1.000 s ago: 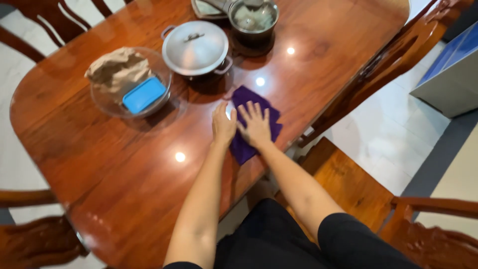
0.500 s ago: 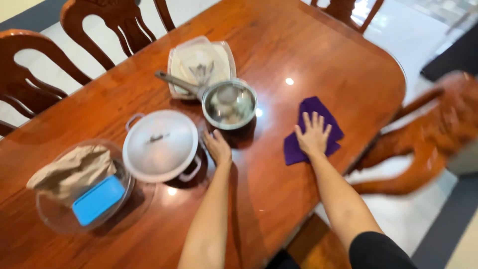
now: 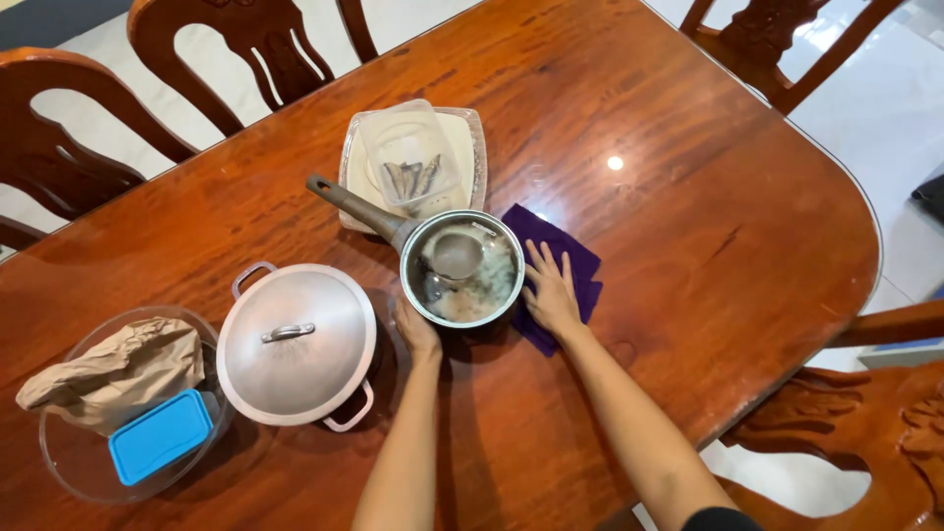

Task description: The person wipes down the dining table and rearranges items and chairs.

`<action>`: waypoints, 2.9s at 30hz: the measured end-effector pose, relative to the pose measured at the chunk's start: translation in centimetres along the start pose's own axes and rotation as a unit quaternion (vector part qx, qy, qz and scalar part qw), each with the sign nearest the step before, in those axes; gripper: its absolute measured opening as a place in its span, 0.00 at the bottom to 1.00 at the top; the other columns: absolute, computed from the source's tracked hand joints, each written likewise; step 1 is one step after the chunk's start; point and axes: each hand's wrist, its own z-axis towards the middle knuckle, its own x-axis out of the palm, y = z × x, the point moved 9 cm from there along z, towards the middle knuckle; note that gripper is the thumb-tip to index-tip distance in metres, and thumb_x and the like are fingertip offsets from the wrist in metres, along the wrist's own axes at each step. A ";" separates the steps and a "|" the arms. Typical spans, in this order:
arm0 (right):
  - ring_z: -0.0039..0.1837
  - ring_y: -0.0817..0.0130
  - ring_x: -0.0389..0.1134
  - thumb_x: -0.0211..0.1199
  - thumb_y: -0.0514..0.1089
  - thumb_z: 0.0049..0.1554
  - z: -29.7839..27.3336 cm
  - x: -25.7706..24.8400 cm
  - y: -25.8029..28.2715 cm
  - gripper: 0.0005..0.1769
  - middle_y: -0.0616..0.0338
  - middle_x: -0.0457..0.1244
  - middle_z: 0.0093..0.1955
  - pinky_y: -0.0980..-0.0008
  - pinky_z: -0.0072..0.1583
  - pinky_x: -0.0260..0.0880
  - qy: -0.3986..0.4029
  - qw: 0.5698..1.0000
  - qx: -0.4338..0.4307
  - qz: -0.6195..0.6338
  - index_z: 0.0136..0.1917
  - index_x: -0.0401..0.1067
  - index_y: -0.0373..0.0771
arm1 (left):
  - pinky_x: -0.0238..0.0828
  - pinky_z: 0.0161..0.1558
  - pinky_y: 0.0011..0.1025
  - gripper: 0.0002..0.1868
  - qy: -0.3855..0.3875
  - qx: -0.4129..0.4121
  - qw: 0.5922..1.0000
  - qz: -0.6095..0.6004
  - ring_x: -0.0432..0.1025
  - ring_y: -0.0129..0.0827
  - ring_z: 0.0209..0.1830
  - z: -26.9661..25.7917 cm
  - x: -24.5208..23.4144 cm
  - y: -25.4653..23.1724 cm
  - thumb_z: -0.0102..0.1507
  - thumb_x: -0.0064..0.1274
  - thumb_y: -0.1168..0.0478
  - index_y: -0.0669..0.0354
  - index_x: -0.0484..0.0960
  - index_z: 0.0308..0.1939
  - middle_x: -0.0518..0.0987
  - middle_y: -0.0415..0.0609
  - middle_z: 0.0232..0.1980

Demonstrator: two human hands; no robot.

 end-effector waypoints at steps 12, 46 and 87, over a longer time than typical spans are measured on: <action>0.83 0.47 0.48 0.57 0.43 0.60 -5.0 -3.2 -12.1 0.34 0.41 0.51 0.80 0.45 0.81 0.39 -0.064 0.998 -0.006 0.007 0.78 0.58 0.33 | 0.56 0.72 0.34 0.27 0.087 -0.085 0.985 -0.123 0.65 0.43 0.72 -11.3 7.7 0.1 0.73 0.36 0.53 0.68 0.70 0.70 0.72 0.56 0.72; 0.83 0.50 0.44 0.45 0.43 0.62 0.7 3.1 22.3 0.36 0.50 0.39 0.85 0.44 0.77 0.48 -0.066 0.958 -0.171 -0.220 0.82 0.45 0.42 | 0.46 0.77 0.42 0.28 0.057 0.062 0.994 0.065 0.53 0.53 0.81 -7.0 0.3 -12.5 0.72 0.40 0.57 0.66 0.64 0.75 0.61 0.64 0.79; 0.60 0.48 0.68 0.55 0.37 0.58 -13.2 -11.2 -20.3 0.11 0.45 0.69 0.56 0.53 0.67 0.65 -0.387 0.899 0.202 -0.029 0.48 0.77 0.32 | 0.67 0.65 0.40 0.25 0.306 -0.077 0.944 0.094 0.74 0.51 0.63 -8.7 21.1 -0.3 0.65 0.55 0.58 0.68 0.76 0.63 0.80 0.65 0.61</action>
